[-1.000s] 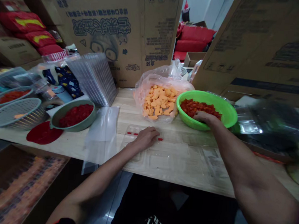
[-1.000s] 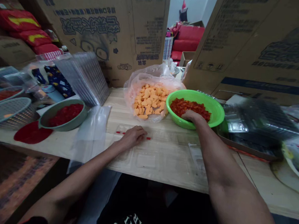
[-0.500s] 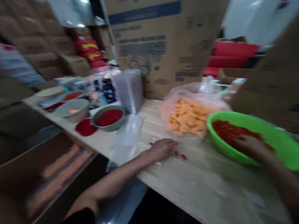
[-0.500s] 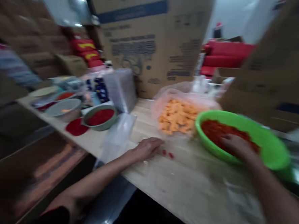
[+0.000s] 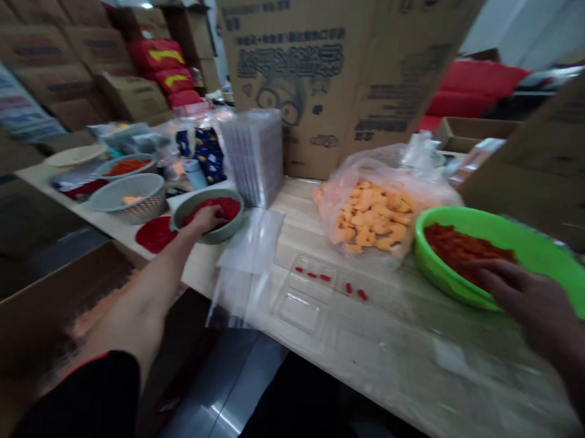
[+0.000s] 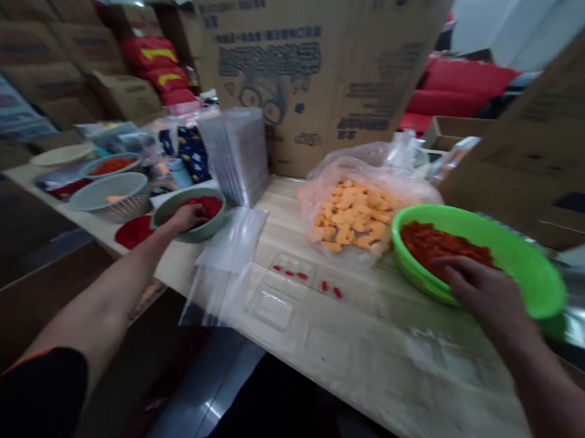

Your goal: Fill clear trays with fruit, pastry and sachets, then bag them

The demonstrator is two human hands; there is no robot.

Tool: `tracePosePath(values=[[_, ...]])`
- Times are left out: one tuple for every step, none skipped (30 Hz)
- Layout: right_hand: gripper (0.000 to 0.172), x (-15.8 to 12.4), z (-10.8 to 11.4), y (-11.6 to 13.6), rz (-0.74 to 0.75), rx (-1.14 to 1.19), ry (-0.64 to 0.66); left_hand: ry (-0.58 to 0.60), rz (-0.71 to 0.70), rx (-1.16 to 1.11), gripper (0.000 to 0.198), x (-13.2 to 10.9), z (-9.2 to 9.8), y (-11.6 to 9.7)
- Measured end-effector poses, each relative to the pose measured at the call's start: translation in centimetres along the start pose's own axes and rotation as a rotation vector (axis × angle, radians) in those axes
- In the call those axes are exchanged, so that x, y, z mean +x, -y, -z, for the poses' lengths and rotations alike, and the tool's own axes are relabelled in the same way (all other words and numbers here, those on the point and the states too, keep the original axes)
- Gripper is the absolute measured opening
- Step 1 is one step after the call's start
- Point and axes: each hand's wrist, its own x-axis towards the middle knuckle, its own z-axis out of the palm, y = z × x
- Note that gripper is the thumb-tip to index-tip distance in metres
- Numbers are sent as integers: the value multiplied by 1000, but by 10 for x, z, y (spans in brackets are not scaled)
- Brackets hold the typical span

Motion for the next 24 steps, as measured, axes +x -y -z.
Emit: tracePosePath(values=[[43,-9,3,1,-25,-37,14,0,-17,-25,12,1,-3,1],[44,-15,1,5,-37,-59,32,-9,-27,-50,10,2,-4,1],[45,-19,-3,9,-34,-61,52,-24,-31,-76,10,3,-4,1],[44,-23,-9,14,-16,-50,68,-44,-29,-99,11,3,-2,1],[42,-26,-16,19,5,-39,75,-76,-19,-126,12,2,1,1],[40,-30,-22,23,22,-25,84,-125,3,-165,12,1,4,-1],[37,-34,-28,26,29,-3,98,-184,33,-215,13,-1,7,-5],[36,-40,-33,30,16,34,113,-246,66,-274,13,-5,9,-11],[34,-46,-39,34,-11,91,134,-301,90,-338,16,-10,8,-21],[34,-52,-44,39,-43,168,158,-333,97,-409,20,-18,4,-36],[34,-58,-50,45,-67,261,193,-327,80,-484,24,-28,-4,-54],[35,-62,-56,52,-70,363,237,-284,38,-548,28,-42,-14,-77],[37,-64,-63,60,-48,460,284,-186,-24,-643,31,-58,-28,-104],[41,-65,-70,68,-5,537,325,-63,-90,-724,32,-76,-43,-132],[46,-65,-78,75,46,587,359,76,-148,-788,33,-95,-59,-161],[49,-64,-84,81,91,610,380,314,-173,-932,36,-113,-75,-190],[50,-62,-89,85,123,614,390,530,-185,-1064,38,-130,-89,-216],[47,-60,-92,86,144,608,389,704,-179,-1166,38,-146,-100,-239],[40,-58,-94,85,158,600,383,837,-156,-1246,35,-158,-109,-258],[33,-56,-93,81,169,595,371,929,-121,-1304,31,-168,-116,-273],[27,-56,-91,76,181,592,358,985,-80,-1339,27,-175,-120,-285],[22,-56,-87,71,190,587,345,1016,-38,-1360,23,-179,-123,-294],[20,-56,-83,66,192,582,331,1035,-3,-1370,19,-181,-124,-300],[18,-57,-78,61,184,574,327,1051,25,-1382,16,-182,-126,-304]])
